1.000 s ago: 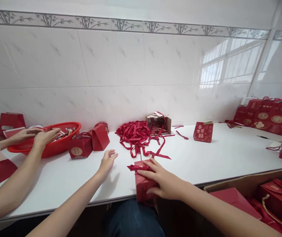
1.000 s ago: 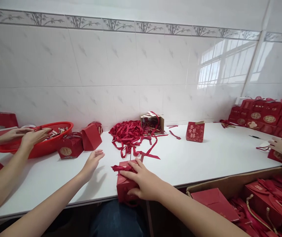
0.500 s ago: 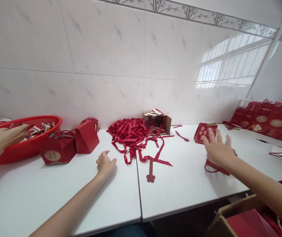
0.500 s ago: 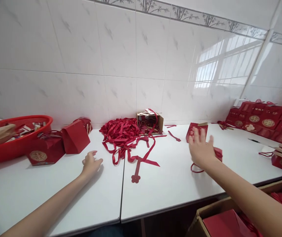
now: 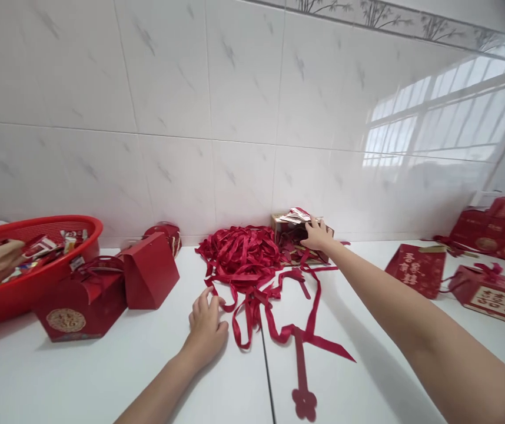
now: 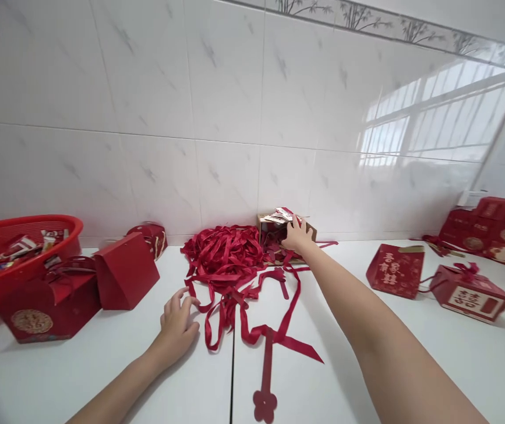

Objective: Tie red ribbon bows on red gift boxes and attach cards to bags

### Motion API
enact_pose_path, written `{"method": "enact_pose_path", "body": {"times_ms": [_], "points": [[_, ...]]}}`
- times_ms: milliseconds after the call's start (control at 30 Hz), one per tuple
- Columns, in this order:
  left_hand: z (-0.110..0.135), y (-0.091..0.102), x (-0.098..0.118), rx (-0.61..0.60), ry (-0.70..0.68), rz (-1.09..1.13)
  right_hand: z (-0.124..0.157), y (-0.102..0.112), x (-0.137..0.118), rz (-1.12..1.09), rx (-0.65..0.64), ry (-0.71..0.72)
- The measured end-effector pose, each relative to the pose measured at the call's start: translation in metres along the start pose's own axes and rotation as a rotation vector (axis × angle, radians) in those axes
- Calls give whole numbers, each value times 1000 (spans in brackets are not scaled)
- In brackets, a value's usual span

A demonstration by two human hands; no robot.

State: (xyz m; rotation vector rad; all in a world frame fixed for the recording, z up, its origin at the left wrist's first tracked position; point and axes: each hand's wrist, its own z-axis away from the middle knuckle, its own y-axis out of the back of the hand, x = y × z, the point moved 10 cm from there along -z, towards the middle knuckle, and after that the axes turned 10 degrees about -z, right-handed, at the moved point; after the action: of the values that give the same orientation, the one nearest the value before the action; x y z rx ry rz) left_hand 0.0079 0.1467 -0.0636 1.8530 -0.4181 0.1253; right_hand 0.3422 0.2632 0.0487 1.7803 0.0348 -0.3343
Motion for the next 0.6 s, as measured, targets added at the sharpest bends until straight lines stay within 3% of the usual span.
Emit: {"method": "enact_pose_path", "body": {"times_ms": [233,467,600], "points": [[4,1,-1,-33,53,91,-37,-11,-4,2,-43,-11],[5,1,-3,-29,65,165,-33,-12,2,-34,-1,17],[5,1,-5,-35,71,204,-24,9,-5,-80,111,37]]}}
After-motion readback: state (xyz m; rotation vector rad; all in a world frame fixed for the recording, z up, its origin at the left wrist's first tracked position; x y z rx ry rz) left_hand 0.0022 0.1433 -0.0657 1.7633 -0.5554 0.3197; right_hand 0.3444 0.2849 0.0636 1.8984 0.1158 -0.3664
